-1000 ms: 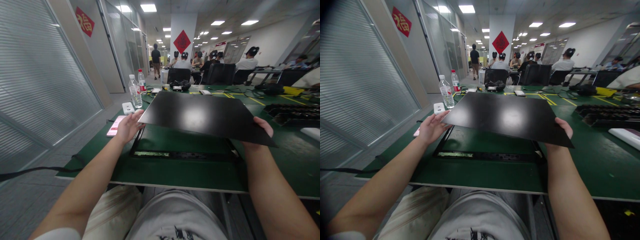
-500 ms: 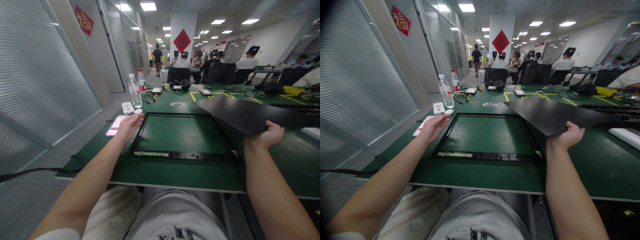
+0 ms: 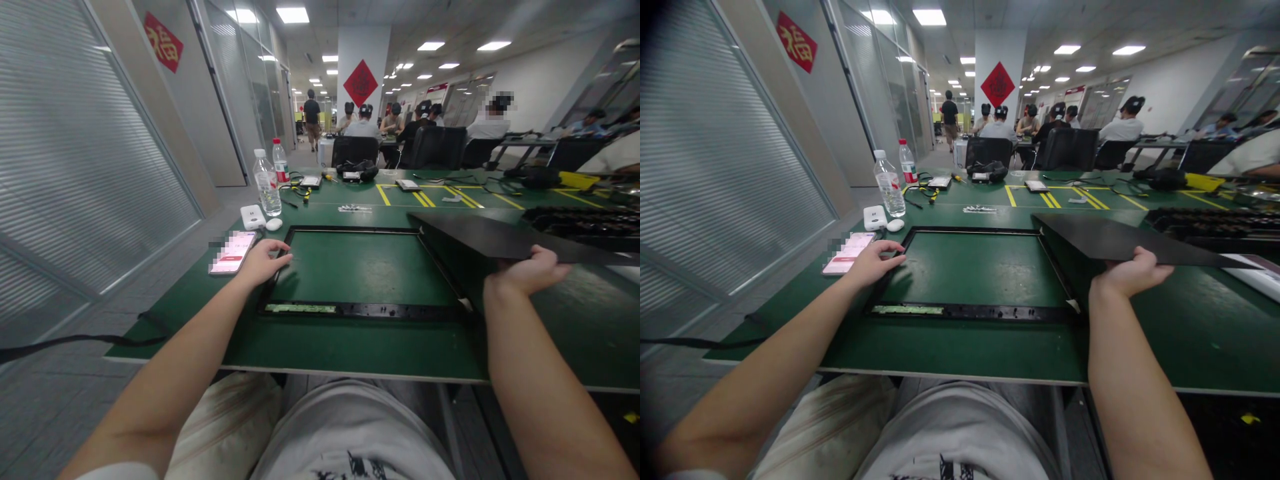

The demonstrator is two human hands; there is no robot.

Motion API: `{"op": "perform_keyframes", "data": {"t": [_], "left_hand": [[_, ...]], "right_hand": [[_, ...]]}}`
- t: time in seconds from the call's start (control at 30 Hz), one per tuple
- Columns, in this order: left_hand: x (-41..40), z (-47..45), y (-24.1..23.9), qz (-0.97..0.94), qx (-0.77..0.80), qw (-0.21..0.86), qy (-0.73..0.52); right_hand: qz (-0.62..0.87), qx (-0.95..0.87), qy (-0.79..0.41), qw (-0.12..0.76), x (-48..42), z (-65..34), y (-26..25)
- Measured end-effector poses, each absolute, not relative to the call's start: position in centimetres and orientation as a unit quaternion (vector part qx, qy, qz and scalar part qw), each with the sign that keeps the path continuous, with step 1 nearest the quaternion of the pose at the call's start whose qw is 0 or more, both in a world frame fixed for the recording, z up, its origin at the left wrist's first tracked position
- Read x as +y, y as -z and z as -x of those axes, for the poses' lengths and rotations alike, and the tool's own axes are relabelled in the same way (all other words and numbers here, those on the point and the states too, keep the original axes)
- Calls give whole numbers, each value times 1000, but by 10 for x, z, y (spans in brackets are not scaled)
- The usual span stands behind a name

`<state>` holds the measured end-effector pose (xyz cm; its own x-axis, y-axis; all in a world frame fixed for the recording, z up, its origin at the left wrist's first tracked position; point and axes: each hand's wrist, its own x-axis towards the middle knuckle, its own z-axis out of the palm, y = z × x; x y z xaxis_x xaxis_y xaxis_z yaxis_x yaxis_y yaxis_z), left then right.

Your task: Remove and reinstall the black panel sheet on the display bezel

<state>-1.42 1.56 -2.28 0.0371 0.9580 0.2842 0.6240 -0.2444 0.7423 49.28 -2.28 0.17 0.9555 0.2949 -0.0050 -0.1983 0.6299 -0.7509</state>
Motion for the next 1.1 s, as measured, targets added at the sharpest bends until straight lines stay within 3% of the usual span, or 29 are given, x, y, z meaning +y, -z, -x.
{"op": "perform_keyframes", "data": {"t": [0.1,0.37,0.77,1.1], "left_hand": [[18,19,22,-697,621,169,-318],[18,22,23,-691,666,155,-235],[19,22,24,-707,659,122,-224],[22,24,28,-717,636,125,-257]], "right_hand": [[359,-14,-99,928,-20,-496,4],[404,18,-147,903,-13,-500,12],[509,67,-184,838,-5,-497,24],[508,102,-212,829,-2,-510,33]]}}
